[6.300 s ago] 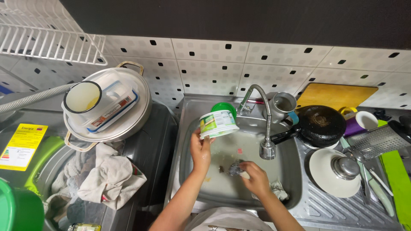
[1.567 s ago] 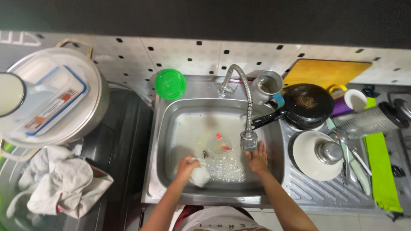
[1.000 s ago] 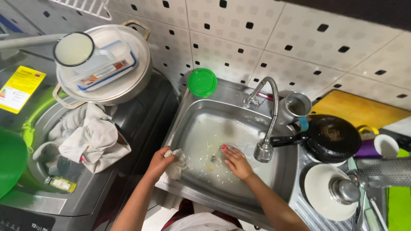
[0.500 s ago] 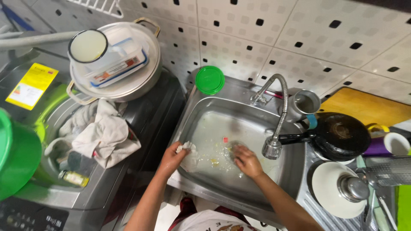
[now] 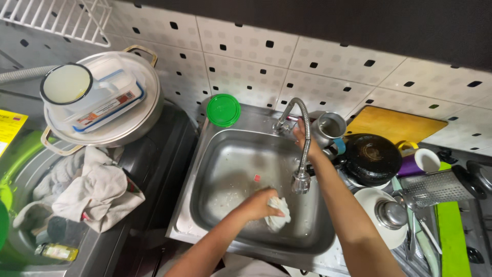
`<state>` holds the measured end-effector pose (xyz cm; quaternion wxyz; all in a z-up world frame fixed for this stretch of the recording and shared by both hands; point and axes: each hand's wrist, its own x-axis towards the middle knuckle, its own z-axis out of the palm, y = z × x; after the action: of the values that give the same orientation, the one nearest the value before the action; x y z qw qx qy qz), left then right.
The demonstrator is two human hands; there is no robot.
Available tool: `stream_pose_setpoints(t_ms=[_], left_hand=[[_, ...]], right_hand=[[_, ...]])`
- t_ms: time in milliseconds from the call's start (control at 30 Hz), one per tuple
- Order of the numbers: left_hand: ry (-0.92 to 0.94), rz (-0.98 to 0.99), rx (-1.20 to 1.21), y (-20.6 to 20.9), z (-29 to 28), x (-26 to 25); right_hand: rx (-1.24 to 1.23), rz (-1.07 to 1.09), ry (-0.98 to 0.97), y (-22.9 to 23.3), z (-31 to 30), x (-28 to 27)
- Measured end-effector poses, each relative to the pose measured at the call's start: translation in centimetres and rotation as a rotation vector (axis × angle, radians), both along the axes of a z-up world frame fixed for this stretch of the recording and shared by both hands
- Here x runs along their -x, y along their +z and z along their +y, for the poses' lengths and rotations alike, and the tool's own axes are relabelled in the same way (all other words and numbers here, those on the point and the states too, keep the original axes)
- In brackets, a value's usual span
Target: The person cleans a plastic container using a scouring pad, then wipes a cloth in a sink and wipes down a kitchen counter and several containers.
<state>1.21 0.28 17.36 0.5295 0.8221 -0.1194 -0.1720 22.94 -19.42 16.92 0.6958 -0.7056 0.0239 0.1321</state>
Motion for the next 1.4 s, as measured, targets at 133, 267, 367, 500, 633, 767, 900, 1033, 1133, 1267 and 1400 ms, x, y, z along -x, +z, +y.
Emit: stream_pose_setpoints(t_ms=[133, 267, 367, 500, 633, 767, 900, 1033, 1133, 1267, 1400], left_hand=[[-0.117, 0.081, -0.155, -0.8, -3.1, -0.6], [-0.053, 0.181, -0.212, -0.4, -4.2, -0.8], [-0.009, 0.347, -0.210, 1.4, -3.9, -0.9], [-0.122, 0.106, -0.115, -1.7, -4.1, -1.8], [-0.136, 0.135, -0.122, -2.3, -5.0, -2.6], [-0.139, 0.185, -0.093, -1.2, -5.7, -3.2], [-0.137, 0.281, 0.028, -4.6, -6.3, -4.5], [-0.057, 0.418, 0.323, -2.7, -5.9, -3.5], [0.098, 0.566, 0.580, -5.0, -5.4, -3.5], [0.128, 0.722, 0.749, -6.8, -4.5, -4.2], [0.030, 0.616, 0.792, -5.3, -3.7, -4.0]], right_hand=[[0.205, -0.202, 0.094, -2.9, 0.0, -1.5], [0.341, -0.353, 0.143, -6.6, -1.0, -2.2], [0.497, -0.455, 0.244, -5.7, -1.4, -1.3], [0.461, -0.479, 0.247, -2.7, -1.1, 1.2], [0.407, -0.257, 0.166, -4.2, -2.2, 5.0], [0.288, 0.099, -0.130, 2.2, -2.5, 17.3], [0.190, 0.155, -0.152, -4.7, -6.1, 23.6], [0.253, -0.004, -0.210, -5.6, -8.2, 24.7], [0.310, -0.083, -0.163, -1.1, -6.3, 25.2], [0.347, -0.069, -0.246, 0.8, -4.7, 24.5], [-0.075, -0.037, -0.533, 1.7, -3.7, 23.4]])
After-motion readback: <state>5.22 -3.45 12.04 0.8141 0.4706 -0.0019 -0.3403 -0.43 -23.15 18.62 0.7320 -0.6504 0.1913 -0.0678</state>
